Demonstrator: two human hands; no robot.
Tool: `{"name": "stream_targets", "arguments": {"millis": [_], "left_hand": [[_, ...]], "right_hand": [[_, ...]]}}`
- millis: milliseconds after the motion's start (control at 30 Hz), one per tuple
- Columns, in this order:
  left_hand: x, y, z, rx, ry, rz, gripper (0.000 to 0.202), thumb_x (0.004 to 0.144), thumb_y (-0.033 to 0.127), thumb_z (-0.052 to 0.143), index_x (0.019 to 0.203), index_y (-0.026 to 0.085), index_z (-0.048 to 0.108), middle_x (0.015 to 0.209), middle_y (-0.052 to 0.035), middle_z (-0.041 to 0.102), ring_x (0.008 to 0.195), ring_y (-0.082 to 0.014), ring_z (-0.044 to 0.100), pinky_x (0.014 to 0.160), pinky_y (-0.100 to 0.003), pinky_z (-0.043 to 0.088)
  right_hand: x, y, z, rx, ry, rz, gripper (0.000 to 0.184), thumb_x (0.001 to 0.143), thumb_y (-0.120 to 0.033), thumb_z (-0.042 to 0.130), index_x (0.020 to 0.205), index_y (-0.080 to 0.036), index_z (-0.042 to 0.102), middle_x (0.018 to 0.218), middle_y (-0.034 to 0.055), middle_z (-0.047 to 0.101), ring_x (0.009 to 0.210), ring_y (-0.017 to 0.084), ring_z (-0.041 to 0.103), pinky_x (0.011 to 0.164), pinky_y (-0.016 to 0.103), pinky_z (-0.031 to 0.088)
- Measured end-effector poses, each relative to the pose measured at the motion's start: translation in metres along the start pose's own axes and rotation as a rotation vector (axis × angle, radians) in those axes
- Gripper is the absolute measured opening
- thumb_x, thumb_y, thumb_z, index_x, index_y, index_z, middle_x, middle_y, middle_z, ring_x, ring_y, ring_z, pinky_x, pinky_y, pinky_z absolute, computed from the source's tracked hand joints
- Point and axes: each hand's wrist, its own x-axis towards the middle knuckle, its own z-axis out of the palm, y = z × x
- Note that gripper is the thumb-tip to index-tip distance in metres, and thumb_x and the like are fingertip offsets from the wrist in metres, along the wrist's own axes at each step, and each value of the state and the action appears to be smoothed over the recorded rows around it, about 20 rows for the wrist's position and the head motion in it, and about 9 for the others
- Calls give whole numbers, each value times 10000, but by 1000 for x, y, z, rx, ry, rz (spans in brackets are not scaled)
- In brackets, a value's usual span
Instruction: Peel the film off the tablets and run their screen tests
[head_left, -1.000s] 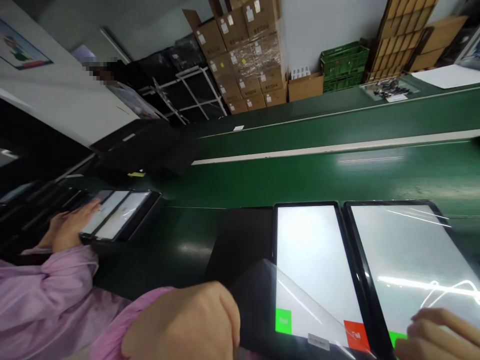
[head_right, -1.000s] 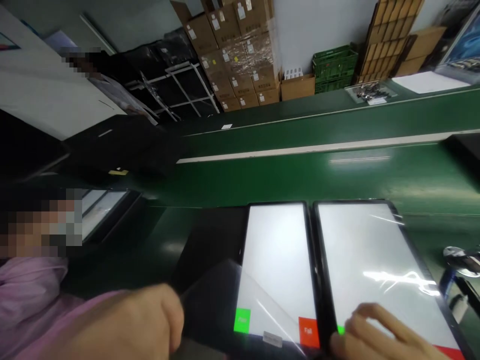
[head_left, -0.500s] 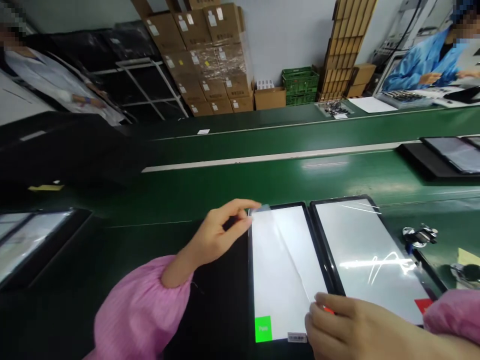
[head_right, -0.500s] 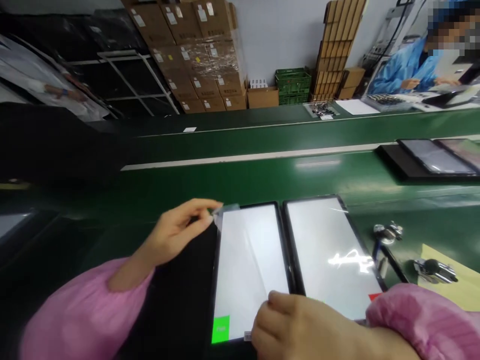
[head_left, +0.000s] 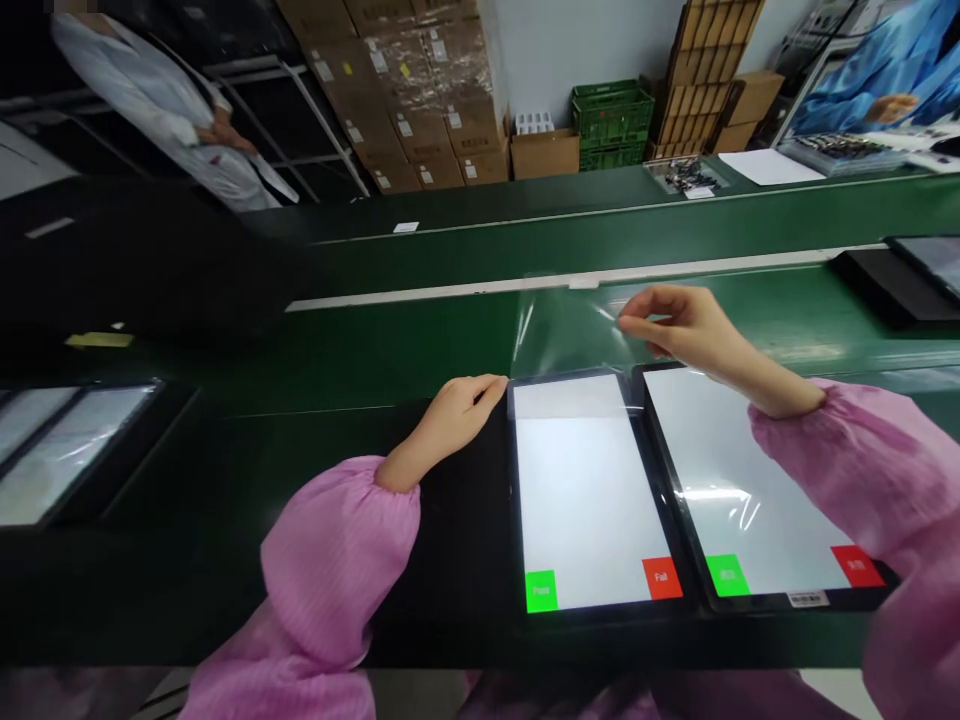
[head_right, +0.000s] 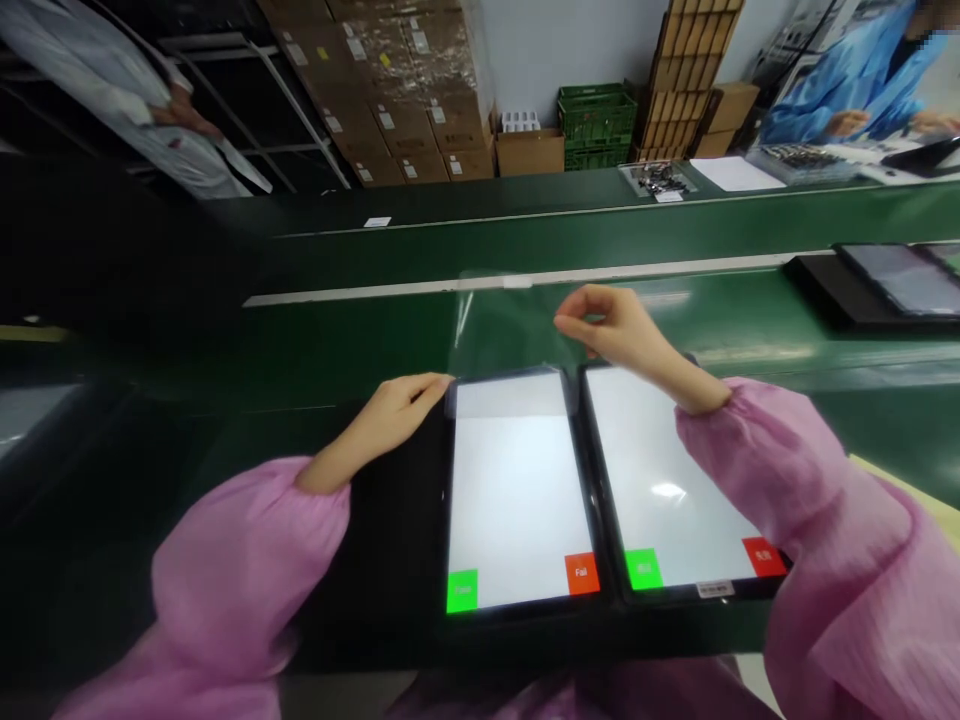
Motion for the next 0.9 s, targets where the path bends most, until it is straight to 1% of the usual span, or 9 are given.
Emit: {"name": "stream_targets", "arguments": {"millis": [133, 267, 333, 400, 533, 600, 700, 800, 900], "left_hand": [[2, -1, 2, -2, 19, -23, 482, 1000, 522, 410, 977, 221, 785, 1035, -65, 807, 1027, -298, 742, 985, -449, 569], [2, -4, 7, -18, 48, -23, 397, 999, 461, 453, 1040, 254, 790, 1138, -54, 800, 1116, -303, 716, 1137, -553, 453], [1, -5, 8, -39, 67, -15, 390, 1007, 488, 472, 1042, 266, 790, 1148, -51, 799, 1139, -307, 706, 1176, -593, 401], [0, -4, 7, -81, 88, 6, 456, 1025, 570, 452, 1114, 261, 776, 1187, -64, 788, 1165, -304, 698, 1174, -579, 413], [-1, 6, 3, -256, 165, 139, 788, 1000, 809, 313, 1361, 197, 654, 1317, -135, 730, 1285, -298, 657, 1126, -483, 499], [-4, 16, 5, -414, 216, 294, 819, 916, 859, 492, 1377, 196, 627, 1291, -144, 735, 1251, -304, 683, 1109, -465, 524], [-12, 32, 12, -555, 293, 450, 639, 862, 654, 783, 1308, 224, 627, 1106, -77, 776, 1077, -258, 755, 1060, -436, 563], [-21, 44, 17, -535, 403, 390, 489, 879, 396, 835, 1270, 233, 592, 843, 41, 726, 858, -178, 765, 1070, -433, 557], [-24, 47, 16, -584, 427, 342, 525, 838, 273, 847, 1277, 233, 563, 766, 87, 669, 716, -127, 715, 901, -334, 611]], "right_hand": [[-4, -4, -5, 32, 161, 58, 367, 735, -511, 859, 751, -224, 631, 813, 33, 649, 478, 97, 464, 399, 272, 385], [-8, -13, -7, 48, 184, 43, 356, 743, -531, 883, 770, -260, 653, 826, 31, 644, 513, 126, 482, 427, 304, 431], [-9, -17, -7, 54, 188, 25, 393, 730, -561, 903, 767, -266, 646, 853, 36, 652, 542, 138, 503, 451, 317, 451], [-11, -22, -6, 47, 191, 9, 444, 714, -607, 914, 762, -264, 636, 867, 38, 658, 568, 147, 520, 486, 331, 468], [-22, -35, 0, 11, 181, 27, 490, 716, -681, 889, 789, -270, 630, 833, 31, 651, 613, 171, 542, 536, 349, 475], [-31, -43, 6, 30, 115, 35, 455, 757, -654, 867, 802, -267, 633, 784, 19, 643, 626, 176, 552, 542, 337, 468], [-42, -50, 16, 78, -145, 17, 397, 858, -600, 791, 814, -234, 642, 745, 9, 639, 644, 166, 574, 553, 303, 471], [-46, -47, 19, 18, -393, 8, 420, 954, -614, 663, 882, -201, 664, 804, 26, 662, 680, 166, 590, 605, 296, 506], [-43, -36, 16, -114, -516, 66, 613, 998, -756, 495, 1081, -190, 717, 992, 76, 720, 850, 224, 664, 788, 372, 572]]}}
